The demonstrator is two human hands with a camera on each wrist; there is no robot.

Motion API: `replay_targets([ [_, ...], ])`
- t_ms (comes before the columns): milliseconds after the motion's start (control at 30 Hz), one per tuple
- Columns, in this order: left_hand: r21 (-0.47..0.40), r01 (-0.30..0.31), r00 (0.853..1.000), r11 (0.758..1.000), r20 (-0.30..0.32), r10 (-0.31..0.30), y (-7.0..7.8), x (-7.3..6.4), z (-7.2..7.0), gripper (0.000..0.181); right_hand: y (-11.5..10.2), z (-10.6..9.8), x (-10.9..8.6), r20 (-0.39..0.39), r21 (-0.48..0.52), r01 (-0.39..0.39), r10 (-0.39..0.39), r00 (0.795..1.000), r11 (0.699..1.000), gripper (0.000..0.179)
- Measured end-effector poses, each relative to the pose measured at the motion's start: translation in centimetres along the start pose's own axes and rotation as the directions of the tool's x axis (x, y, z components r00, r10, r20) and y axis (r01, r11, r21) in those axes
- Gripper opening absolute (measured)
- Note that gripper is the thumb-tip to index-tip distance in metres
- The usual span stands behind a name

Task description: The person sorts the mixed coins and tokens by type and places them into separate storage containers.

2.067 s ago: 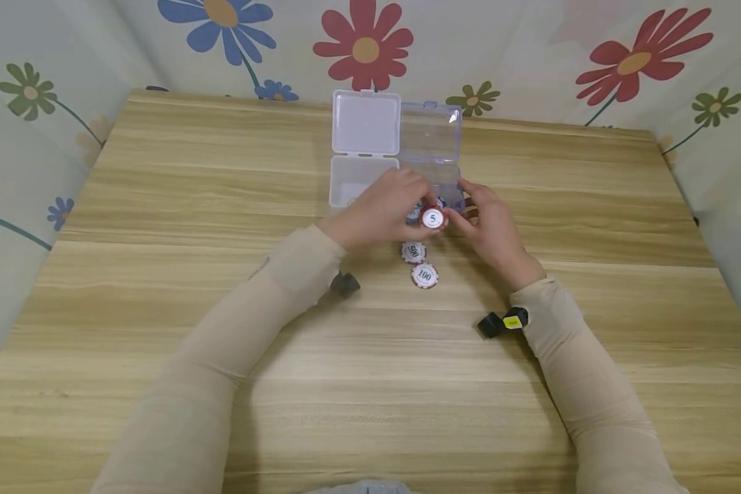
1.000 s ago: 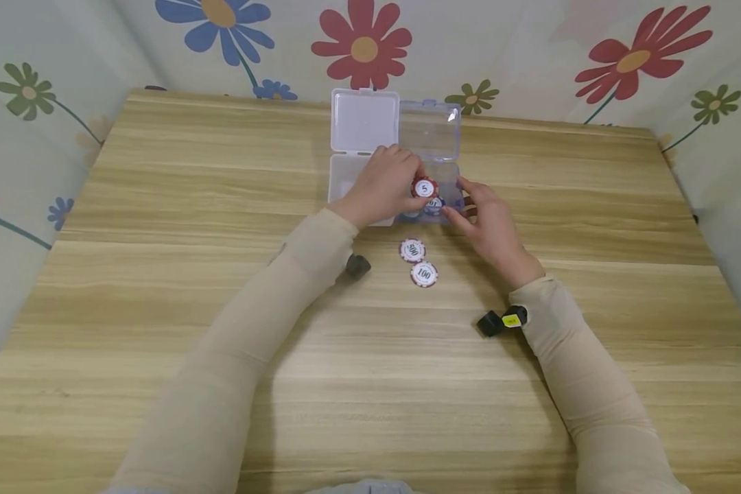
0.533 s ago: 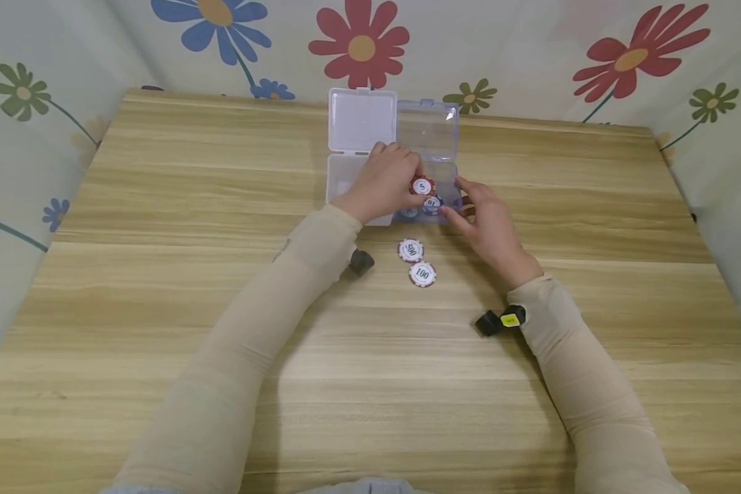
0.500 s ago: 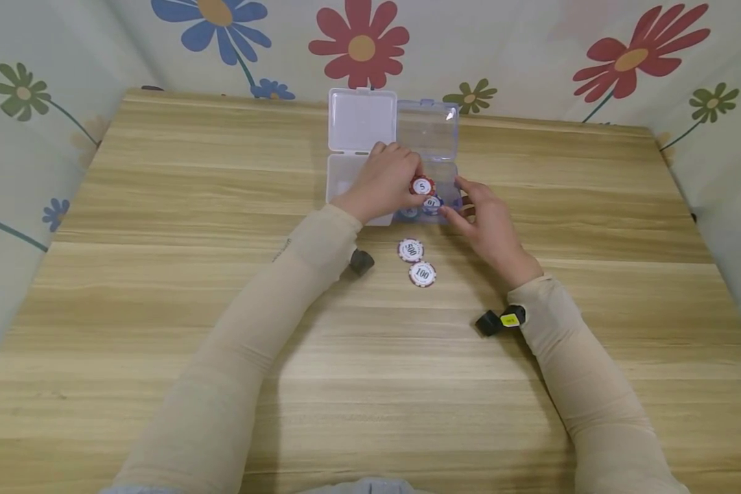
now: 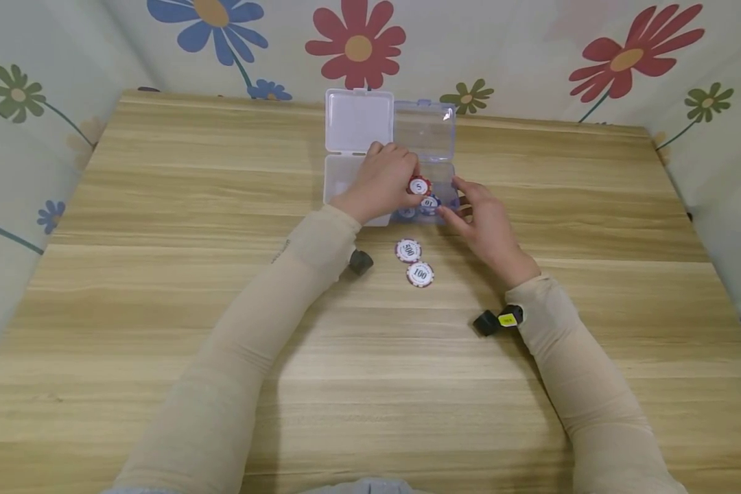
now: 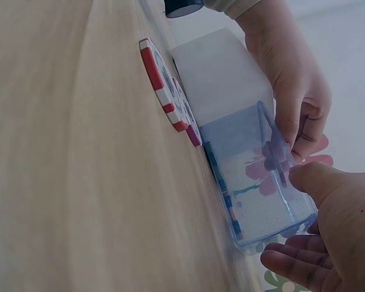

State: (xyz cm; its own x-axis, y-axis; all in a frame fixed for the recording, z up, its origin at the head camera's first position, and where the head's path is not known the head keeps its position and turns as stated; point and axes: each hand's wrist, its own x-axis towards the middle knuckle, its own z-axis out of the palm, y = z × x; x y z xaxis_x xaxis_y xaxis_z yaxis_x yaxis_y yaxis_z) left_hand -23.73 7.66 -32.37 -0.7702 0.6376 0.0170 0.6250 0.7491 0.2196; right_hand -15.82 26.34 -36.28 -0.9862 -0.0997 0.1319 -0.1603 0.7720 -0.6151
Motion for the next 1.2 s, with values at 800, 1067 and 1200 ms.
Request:
replay_targets([
  [800,0.013,-0.031,0.998,0.999,-0.063,0.032,0.1,-0.4,0.2,0.042,0.0,0.1,0.1,0.004,-0.014,-0.006,0.006,1.0,1.0,0.061],
  [1067,0.011,-0.061,0.993,0.998,-0.101,0.062,0.5,-1.0,-0.3,0.04,0.0,0.1,0.1,0.0,-0.023,0.002,-0.002,1.0,1.0,0.061],
  [1200,-0.004,-0.079,0.991,0.997,-0.112,0.078,0.7,-1.4,-0.4,0.038,0.0,0.1,0.0,-0.001,-0.018,0.004,-0.004,1.0,1.0,0.062],
])
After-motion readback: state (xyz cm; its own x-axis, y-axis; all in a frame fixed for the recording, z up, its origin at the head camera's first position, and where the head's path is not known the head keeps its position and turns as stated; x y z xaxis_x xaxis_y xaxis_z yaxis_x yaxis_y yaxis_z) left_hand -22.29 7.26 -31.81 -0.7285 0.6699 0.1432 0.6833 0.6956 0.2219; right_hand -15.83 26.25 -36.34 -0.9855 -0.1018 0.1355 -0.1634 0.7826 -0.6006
